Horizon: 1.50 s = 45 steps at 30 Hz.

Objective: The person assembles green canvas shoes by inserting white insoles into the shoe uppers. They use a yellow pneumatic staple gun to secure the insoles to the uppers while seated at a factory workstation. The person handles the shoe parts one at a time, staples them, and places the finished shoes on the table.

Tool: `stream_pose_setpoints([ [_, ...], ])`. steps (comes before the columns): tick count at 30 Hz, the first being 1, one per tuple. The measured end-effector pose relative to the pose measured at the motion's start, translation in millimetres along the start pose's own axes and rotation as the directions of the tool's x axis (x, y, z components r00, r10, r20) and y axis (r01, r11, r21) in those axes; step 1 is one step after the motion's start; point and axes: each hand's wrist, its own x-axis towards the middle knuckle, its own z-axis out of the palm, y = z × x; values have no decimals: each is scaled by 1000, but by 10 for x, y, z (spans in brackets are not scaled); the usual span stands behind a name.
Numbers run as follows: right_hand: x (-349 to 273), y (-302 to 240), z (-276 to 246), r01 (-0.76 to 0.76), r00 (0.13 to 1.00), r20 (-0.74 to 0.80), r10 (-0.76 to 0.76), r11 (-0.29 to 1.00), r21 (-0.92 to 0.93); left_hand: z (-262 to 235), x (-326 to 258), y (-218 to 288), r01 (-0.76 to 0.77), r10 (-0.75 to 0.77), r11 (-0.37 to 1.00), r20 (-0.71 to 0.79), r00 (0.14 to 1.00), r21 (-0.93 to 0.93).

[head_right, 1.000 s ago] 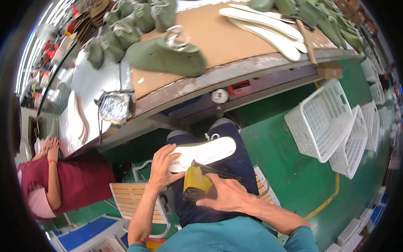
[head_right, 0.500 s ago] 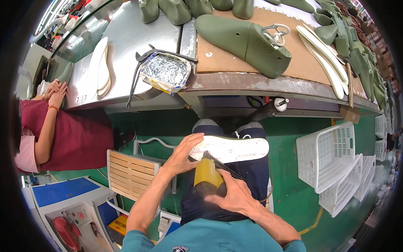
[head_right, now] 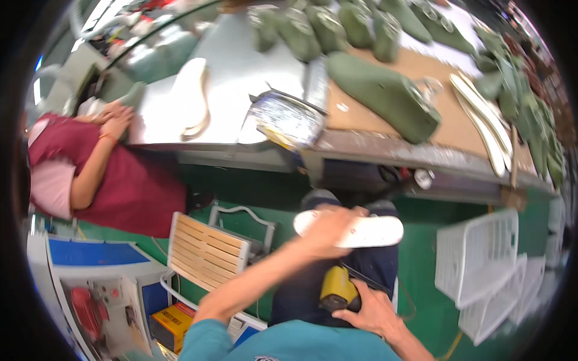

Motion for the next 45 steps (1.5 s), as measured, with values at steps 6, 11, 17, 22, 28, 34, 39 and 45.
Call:
stream_pose_setpoints([
  [6, -131, 62, 9, -85, 985, -150, 84, 996, 2, -197, 302, 427, 105, -103, 994, 81, 991, -22],
  [11, -230, 93, -21, -218, 966, -111, 233, 967, 133, -1858, -218, 540, -111, -187, 914, -649, 737, -390],
  [17, -210, -11, 7, -166, 977, -126, 171, 985, 49, -3401, -631, -39, -481, -286, 838, -958, 14, -258],
  [22, -186, -92, 32, -109, 988, -108, 111, 994, 30, -3745, -1257, -1438, 595, -397, 691, -903, -161, -410],
  [28, -136, 63, 154, -96, 985, -148, 92, 995, -17, -3569, -924, -1533, 855, 216, 377, -931, 293, 356],
  [34, -35, 359, 398, 125, 959, -254, -129, 992, -34, -3351, -172, -1147, 835, -480, 524, -752, 451, 167],
  [39, 242, 110, -599, 348, 540, -768, -346, 922, -171, -3446, -174, -1049, 839, -407, 523, -821, 400, 150],
  [45, 883, -354, -1972, 308, 278, -917, -287, 931, -199, -3190, -183, -854, 287, -414, 905, -810, 416, -316],
])
